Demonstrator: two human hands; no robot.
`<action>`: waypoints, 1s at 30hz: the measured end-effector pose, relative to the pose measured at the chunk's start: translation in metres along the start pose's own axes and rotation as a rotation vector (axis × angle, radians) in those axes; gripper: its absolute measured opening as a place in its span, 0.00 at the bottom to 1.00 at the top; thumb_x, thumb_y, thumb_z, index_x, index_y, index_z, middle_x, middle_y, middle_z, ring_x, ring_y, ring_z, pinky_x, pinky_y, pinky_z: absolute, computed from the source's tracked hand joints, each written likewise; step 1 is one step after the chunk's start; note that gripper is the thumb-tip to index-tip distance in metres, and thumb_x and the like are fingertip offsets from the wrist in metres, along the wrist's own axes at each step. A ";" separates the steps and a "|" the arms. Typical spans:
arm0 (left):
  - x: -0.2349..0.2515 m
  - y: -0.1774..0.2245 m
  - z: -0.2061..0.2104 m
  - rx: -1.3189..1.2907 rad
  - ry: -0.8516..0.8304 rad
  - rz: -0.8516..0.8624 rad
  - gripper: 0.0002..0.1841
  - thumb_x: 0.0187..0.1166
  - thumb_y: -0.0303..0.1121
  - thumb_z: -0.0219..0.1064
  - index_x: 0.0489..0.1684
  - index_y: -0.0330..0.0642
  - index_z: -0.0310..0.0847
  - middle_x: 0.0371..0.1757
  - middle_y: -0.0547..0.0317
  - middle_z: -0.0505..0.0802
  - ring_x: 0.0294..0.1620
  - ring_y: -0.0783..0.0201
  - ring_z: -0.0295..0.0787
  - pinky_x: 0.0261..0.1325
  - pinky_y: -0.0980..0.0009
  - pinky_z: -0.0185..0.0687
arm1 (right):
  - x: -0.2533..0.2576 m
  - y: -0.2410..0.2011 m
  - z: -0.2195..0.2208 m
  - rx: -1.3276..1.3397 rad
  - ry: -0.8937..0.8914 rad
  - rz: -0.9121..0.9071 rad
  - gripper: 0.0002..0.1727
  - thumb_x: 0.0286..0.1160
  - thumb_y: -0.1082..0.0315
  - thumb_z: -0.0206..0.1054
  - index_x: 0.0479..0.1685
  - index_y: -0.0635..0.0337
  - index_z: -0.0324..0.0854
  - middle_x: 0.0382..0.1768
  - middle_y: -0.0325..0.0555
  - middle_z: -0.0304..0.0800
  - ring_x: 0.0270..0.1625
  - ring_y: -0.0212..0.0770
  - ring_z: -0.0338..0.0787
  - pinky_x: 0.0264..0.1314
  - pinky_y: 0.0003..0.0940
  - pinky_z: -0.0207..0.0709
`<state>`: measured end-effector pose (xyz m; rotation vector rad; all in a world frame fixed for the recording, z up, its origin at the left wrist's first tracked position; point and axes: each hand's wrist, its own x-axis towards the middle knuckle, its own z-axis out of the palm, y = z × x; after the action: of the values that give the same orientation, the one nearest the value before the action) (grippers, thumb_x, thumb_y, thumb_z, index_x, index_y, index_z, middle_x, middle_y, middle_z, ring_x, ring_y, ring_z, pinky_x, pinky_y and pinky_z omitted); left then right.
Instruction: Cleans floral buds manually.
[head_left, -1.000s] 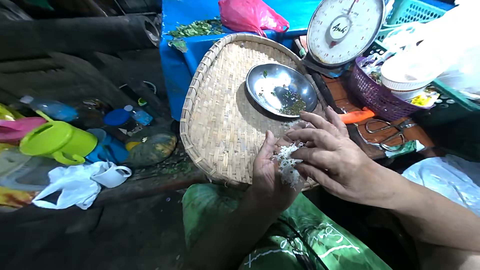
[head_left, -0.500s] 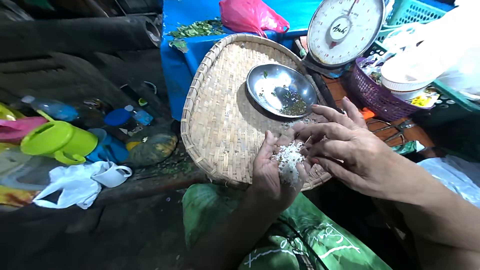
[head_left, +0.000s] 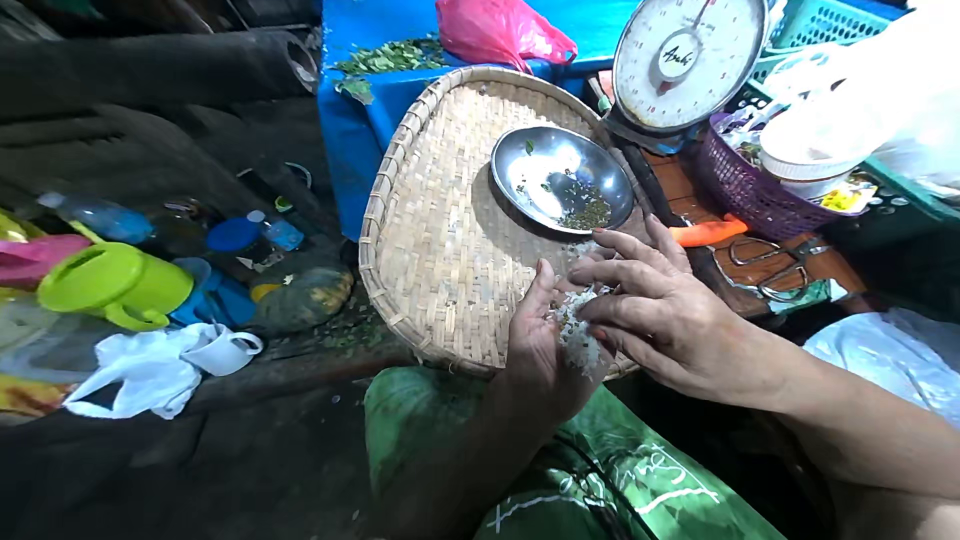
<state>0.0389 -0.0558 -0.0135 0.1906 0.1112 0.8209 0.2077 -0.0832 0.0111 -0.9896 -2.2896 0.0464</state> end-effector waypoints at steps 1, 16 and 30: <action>0.000 0.000 0.000 0.002 -0.004 0.007 0.31 0.86 0.60 0.44 0.44 0.42 0.84 0.40 0.54 0.92 0.44 0.65 0.92 0.50 0.68 0.87 | 0.000 0.000 0.002 0.005 0.002 0.000 0.14 0.85 0.62 0.61 0.45 0.54 0.94 0.66 0.48 0.89 0.88 0.58 0.66 0.88 0.78 0.35; 0.002 0.000 -0.002 0.000 -0.034 0.038 0.33 0.88 0.58 0.39 0.63 0.40 0.80 0.56 0.51 0.91 0.59 0.62 0.89 0.58 0.68 0.85 | -0.001 0.002 -0.007 -0.052 -0.023 0.006 0.14 0.84 0.61 0.61 0.43 0.53 0.94 0.65 0.46 0.90 0.87 0.59 0.67 0.87 0.80 0.35; 0.002 0.002 -0.002 0.059 -0.052 0.036 0.37 0.89 0.56 0.29 0.72 0.39 0.76 0.64 0.48 0.88 0.65 0.57 0.86 0.66 0.62 0.83 | -0.002 0.002 -0.031 -0.137 -0.052 0.024 0.15 0.84 0.60 0.60 0.38 0.53 0.92 0.59 0.43 0.93 0.86 0.58 0.70 0.88 0.78 0.35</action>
<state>0.0382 -0.0529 -0.0149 0.2698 0.0834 0.8480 0.2275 -0.0899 0.0345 -1.0975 -2.3538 -0.0757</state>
